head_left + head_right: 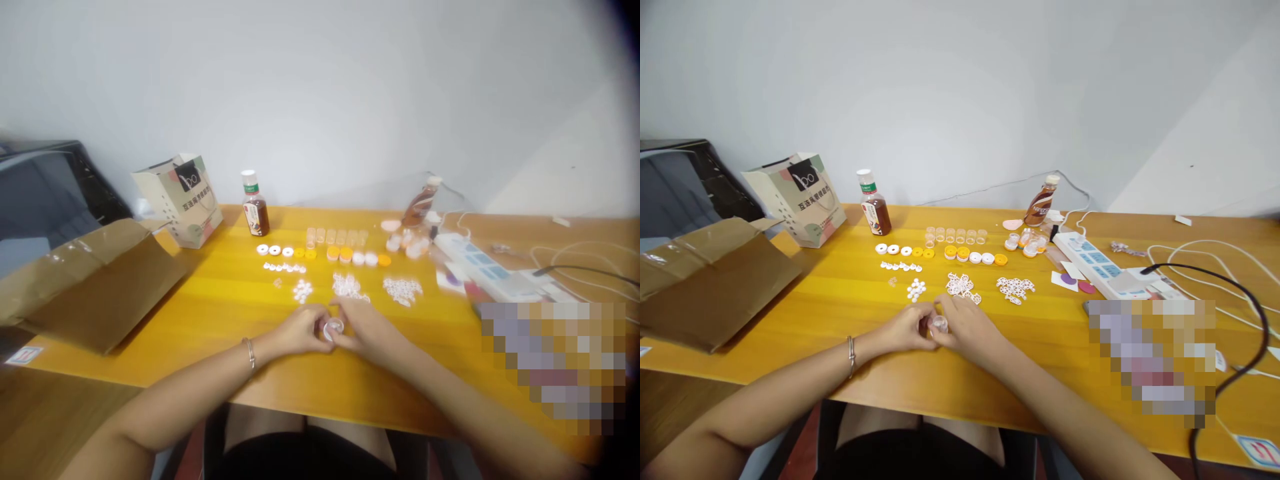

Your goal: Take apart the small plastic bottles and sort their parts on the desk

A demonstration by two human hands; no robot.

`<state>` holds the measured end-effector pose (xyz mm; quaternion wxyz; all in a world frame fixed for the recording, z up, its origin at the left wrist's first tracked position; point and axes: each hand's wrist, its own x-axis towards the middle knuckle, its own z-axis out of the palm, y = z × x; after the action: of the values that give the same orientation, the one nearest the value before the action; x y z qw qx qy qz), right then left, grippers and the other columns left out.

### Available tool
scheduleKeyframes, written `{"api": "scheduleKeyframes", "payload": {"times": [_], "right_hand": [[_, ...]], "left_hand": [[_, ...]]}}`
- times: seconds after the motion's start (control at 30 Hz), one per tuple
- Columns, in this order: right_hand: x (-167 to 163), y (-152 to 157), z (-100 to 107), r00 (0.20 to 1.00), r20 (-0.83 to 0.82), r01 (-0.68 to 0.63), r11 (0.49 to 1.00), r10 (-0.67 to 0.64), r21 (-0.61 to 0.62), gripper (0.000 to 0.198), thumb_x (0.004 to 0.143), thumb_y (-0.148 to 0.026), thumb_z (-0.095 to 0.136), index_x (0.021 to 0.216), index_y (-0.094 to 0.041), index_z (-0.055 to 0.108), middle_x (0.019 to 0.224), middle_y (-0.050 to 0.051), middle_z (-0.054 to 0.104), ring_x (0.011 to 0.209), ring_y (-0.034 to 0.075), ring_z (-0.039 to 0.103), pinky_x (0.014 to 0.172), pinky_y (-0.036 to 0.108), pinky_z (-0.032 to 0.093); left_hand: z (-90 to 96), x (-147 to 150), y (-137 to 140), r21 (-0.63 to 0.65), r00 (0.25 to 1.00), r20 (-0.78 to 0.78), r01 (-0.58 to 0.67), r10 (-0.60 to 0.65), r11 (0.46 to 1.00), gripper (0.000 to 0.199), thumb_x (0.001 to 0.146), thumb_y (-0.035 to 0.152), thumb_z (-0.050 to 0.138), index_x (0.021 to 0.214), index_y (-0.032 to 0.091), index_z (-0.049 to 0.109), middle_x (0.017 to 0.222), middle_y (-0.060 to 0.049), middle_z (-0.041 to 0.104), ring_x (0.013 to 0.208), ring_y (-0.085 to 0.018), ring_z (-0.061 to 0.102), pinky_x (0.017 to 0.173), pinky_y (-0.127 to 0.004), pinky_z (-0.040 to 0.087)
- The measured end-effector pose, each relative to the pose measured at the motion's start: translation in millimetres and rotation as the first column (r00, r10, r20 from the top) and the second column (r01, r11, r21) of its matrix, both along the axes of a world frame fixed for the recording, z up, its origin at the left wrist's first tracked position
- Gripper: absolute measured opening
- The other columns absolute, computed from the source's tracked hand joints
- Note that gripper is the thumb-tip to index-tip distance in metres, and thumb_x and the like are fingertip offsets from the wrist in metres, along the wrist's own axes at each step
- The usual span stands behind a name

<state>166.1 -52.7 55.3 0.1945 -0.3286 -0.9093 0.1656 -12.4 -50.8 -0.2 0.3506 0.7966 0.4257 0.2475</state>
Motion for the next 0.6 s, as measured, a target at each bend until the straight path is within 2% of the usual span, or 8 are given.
{"api": "scheduleKeyframes", "payload": {"times": [0.1, 0.17, 0.23, 0.3, 0.4, 0.5, 0.57, 0.6], "right_hand": [[-1.1, -1.0, 1.2, 1.0, 0.01, -0.008, 1.0, 0.008, 0.011, 0.032, 0.069, -0.02, 0.056, 0.1, -0.017, 0.049, 0.1, 0.01, 0.055, 0.095, 0.023, 0.051, 0.08, 0.036, 0.042], [-1.0, -0.9, 0.7, 0.998, 0.041, 0.04, 0.999, -0.04, -0.013, 0.028, 0.071, -0.022, 0.055, 0.097, -0.017, 0.049, 0.095, 0.009, 0.056, 0.09, 0.023, 0.053, 0.076, 0.036, 0.043], [-0.3, -0.2, -0.2, 0.997, 0.073, 0.038, 0.998, -0.034, -0.058, 0.018, 0.073, -0.021, 0.053, 0.091, -0.018, 0.05, 0.086, 0.006, 0.057, 0.081, 0.02, 0.055, 0.071, 0.032, 0.044], [0.6, 0.6, -1.1, 0.997, 0.071, 0.014, 0.998, -0.009, -0.067, 0.022, 0.072, -0.02, 0.055, 0.092, -0.018, 0.049, 0.09, 0.006, 0.057, 0.082, 0.02, 0.055, 0.069, 0.03, 0.044], [1.5, 1.2, -1.4, 0.992, 0.106, 0.081, 0.994, -0.073, -0.075, 0.023, 0.073, -0.025, 0.056, 0.094, -0.018, 0.05, 0.087, 0.007, 0.059, 0.076, 0.02, 0.055, 0.064, 0.03, 0.043], [2.4, 1.0, 0.6, 0.987, 0.157, -0.008, 0.997, 0.021, -0.081, 0.01, 0.076, -0.022, 0.054, 0.086, -0.019, 0.052, 0.082, 0.005, 0.06, 0.074, 0.018, 0.055, 0.065, 0.029, 0.042], [2.7, 0.5, 1.7, 0.988, 0.136, -0.06, 0.997, 0.067, -0.057, 0.015, 0.074, -0.022, 0.057, 0.087, -0.02, 0.052, 0.088, 0.005, 0.06, 0.078, 0.019, 0.055, 0.067, 0.028, 0.041], [2.6, 0.2, 1.5, 0.99, 0.133, -0.038, 0.998, 0.044, -0.048, 0.018, 0.073, -0.025, 0.059, 0.089, -0.02, 0.051, 0.088, 0.005, 0.06, 0.077, 0.019, 0.056, 0.065, 0.027, 0.04]], "left_hand": [[1.7, 0.4, -0.2, -0.001, 1.0, -0.012, -0.004, 0.004, 1.0, 0.024, 0.059, 0.022, 0.068, 0.076, 0.014, 0.053, 0.068, 0.003, 0.052, 0.06, -0.009, 0.046, 0.052, -0.018, 0.033], [2.6, 0.6, -0.4, 0.006, 1.0, -0.014, -0.012, 0.012, 1.0, 0.023, 0.059, 0.021, 0.067, 0.074, 0.014, 0.052, 0.067, 0.003, 0.051, 0.059, -0.009, 0.045, 0.051, -0.018, 0.032], [2.8, 0.9, -0.6, 0.011, 1.0, -0.013, 0.0, 0.0, 1.0, 0.021, 0.06, 0.02, 0.066, 0.074, 0.014, 0.052, 0.067, 0.003, 0.051, 0.059, -0.009, 0.045, 0.051, -0.018, 0.032], [2.2, 1.0, -0.6, 0.014, 1.0, -0.014, 0.005, -0.004, 1.0, 0.022, 0.059, 0.021, 0.067, 0.074, 0.014, 0.052, 0.068, 0.003, 0.051, 0.06, -0.009, 0.045, 0.051, -0.018, 0.033], [1.1, 0.6, -0.6, 0.026, 1.0, -0.024, -0.007, 0.007, 1.0, 0.022, 0.059, 0.021, 0.067, 0.073, 0.015, 0.051, 0.067, 0.004, 0.049, 0.059, -0.009, 0.044, 0.05, -0.018, 0.032], [1.5, 0.1, -0.6, 0.046, 0.999, -0.028, -0.015, 0.016, 0.999, 0.021, 0.061, 0.022, 0.066, 0.074, 0.015, 0.051, 0.067, 0.003, 0.049, 0.059, -0.009, 0.044, 0.051, -0.019, 0.032], [2.4, -0.1, -0.7, 0.047, 1.0, -0.03, -0.003, 0.004, 0.999, 0.024, 0.061, 0.025, 0.067, 0.076, 0.014, 0.051, 0.068, 0.003, 0.051, 0.06, -0.009, 0.044, 0.052, -0.019, 0.032], [2.7, -0.1, -0.7, 0.049, 0.999, -0.033, -0.003, 0.005, 0.999, 0.025, 0.061, 0.026, 0.067, 0.076, 0.014, 0.052, 0.068, 0.003, 0.051, 0.06, -0.009, 0.044, 0.052, -0.019, 0.032]]}}
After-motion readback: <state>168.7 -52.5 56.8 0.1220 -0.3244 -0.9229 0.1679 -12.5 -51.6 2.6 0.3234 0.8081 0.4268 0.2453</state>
